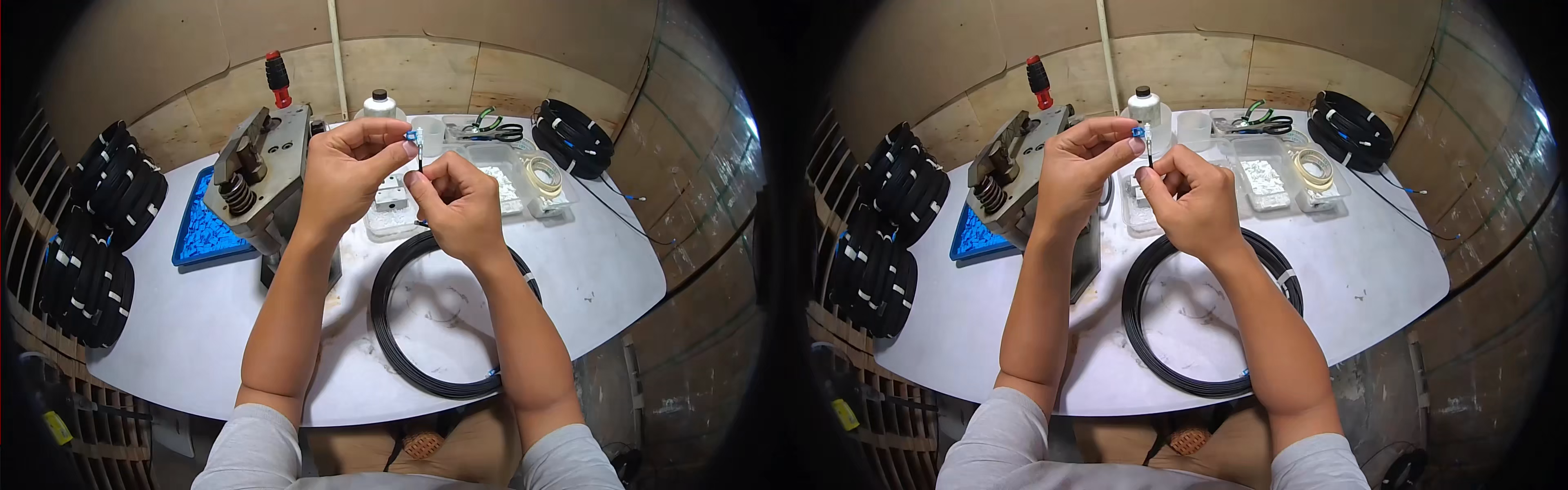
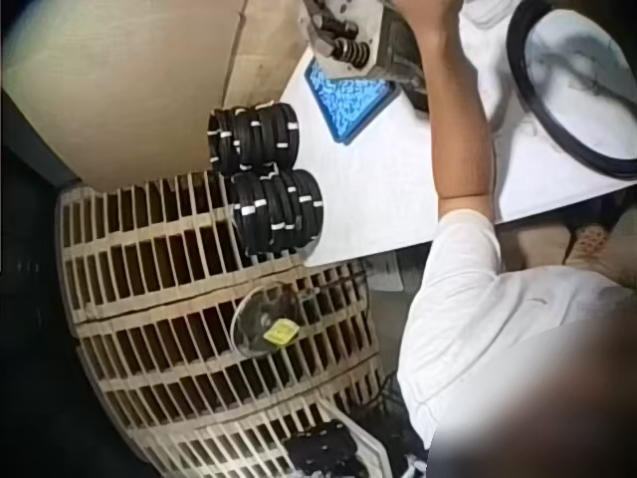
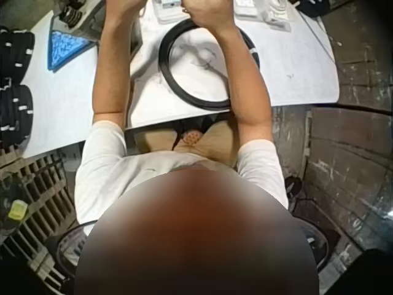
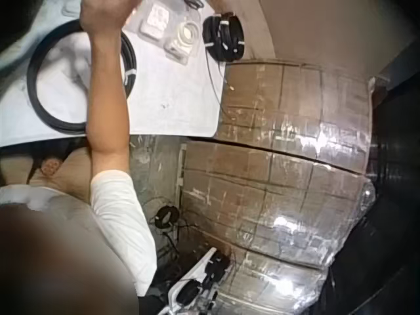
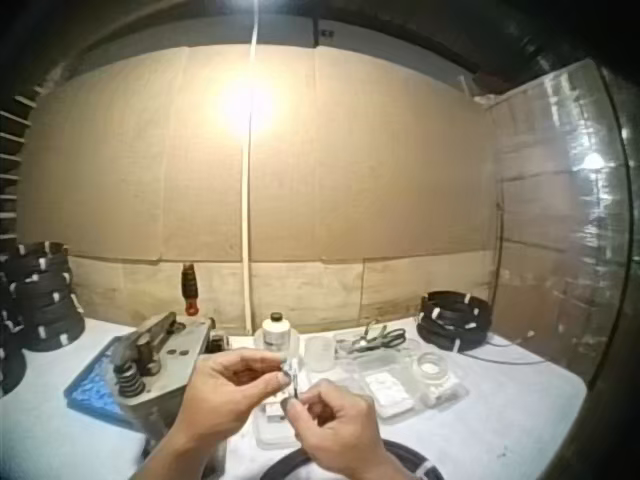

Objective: The recorder is crimping a connector onto a thin wire cable at a workbench.

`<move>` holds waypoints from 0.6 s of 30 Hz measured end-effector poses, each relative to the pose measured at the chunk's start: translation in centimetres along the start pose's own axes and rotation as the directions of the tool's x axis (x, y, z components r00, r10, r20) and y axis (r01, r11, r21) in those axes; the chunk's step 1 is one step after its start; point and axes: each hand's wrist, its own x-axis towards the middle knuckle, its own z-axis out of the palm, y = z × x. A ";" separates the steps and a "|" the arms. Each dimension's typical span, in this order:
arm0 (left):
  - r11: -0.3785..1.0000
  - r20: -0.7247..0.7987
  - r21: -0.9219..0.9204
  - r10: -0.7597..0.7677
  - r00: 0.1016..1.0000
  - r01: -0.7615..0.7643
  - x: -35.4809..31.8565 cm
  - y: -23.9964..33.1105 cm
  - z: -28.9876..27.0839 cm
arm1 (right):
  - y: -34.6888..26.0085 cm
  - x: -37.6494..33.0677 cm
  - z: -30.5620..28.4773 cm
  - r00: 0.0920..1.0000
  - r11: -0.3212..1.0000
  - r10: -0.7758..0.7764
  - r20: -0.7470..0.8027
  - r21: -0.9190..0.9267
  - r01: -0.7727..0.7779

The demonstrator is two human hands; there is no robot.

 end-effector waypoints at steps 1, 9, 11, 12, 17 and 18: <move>1.000 -0.001 -0.005 0.004 1.000 -0.004 0.0 -0.1 0.0 | 0.1 0.0 0.0 1.000 1.000 -0.005 -0.001 -0.004 0.005; 1.000 0.001 -0.011 0.003 1.000 -0.003 -0.2 0.0 0.0 | -0.1 -0.1 -0.1 1.000 1.000 -0.001 -0.002 -0.009 0.001; 1.000 0.009 -0.019 0.009 1.000 -0.009 -0.1 -0.1 0.0 | -0.2 -0.1 -0.1 1.000 1.000 -0.005 -0.006 -0.010 0.005; 1.000 0.009 -0.018 0.009 1.000 -0.008 -0.1 -0.1 0.0 | -0.2 -0.1 -0.1 1.000 1.000 -0.005 -0.006 -0.009 0.005; 1.000 0.012 -0.013 0.009 1.000 -0.008 -0.1 -0.1 0.0 | 0.0 -0.1 -0.2 1.000 1.000 -0.005 -0.004 -0.009 0.005; 1.000 0.011 -0.012 0.009 1.000 -0.009 -0.1 -0.1 0.0 | 0.0 -0.1 -0.2 1.000 1.000 -0.005 -0.003 -0.008 0.005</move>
